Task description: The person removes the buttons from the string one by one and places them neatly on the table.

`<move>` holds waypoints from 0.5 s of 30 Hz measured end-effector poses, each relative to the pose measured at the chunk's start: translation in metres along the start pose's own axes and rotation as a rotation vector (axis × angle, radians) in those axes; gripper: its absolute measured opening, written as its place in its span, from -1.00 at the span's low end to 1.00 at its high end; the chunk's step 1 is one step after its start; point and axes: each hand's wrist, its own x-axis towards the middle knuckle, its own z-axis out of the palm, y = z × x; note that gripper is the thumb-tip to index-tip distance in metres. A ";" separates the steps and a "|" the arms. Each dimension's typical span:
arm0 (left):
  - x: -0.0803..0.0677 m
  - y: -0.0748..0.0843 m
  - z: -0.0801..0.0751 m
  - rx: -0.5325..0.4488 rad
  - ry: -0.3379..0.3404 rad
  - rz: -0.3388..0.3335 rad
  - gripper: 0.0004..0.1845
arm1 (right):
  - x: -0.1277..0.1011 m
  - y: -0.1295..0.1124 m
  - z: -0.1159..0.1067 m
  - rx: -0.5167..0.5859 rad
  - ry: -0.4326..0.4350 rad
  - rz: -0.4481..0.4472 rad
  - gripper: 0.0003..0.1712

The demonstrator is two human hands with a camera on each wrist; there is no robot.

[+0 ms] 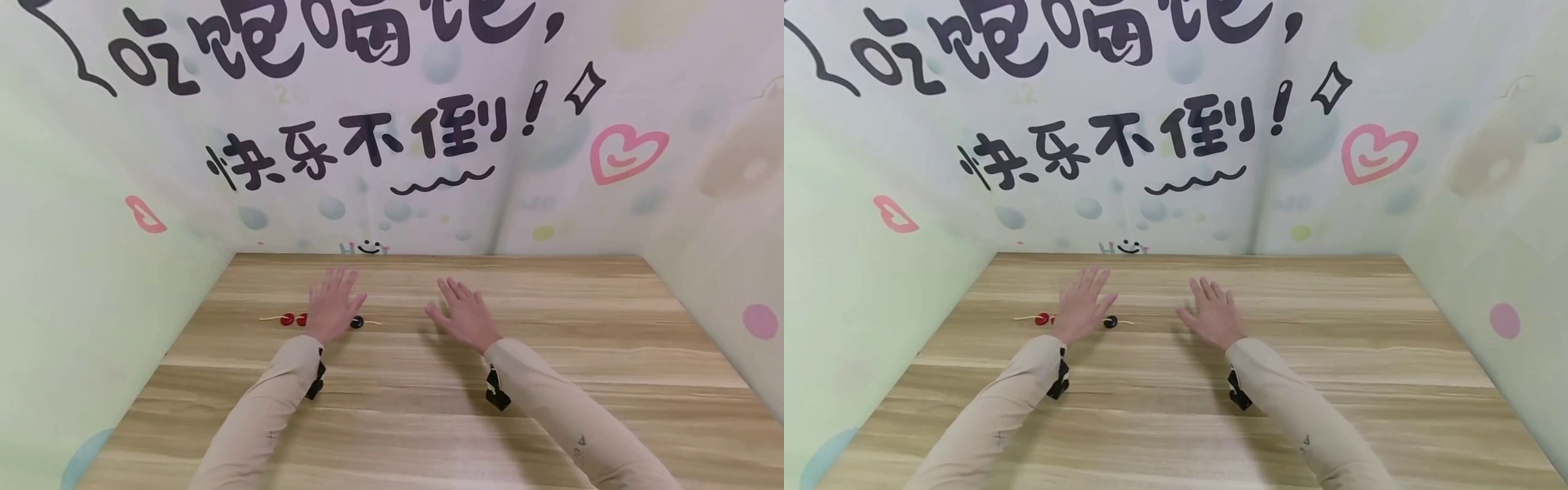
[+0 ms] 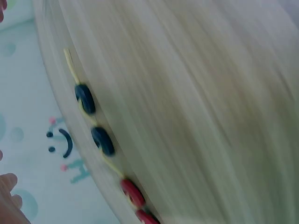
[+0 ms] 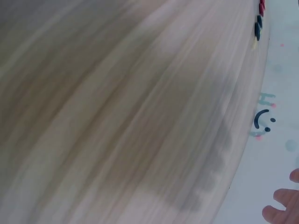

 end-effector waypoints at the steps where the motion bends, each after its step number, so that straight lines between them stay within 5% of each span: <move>1: -0.001 -0.005 -0.002 0.000 0.009 0.004 -0.39 | 0.001 -0.002 0.001 0.008 0.000 -0.011 -0.22; 15: -0.019 -0.074 -0.014 -0.104 0.182 0.106 -0.51 | 0.018 -0.039 0.024 0.157 -0.009 -0.080 -0.44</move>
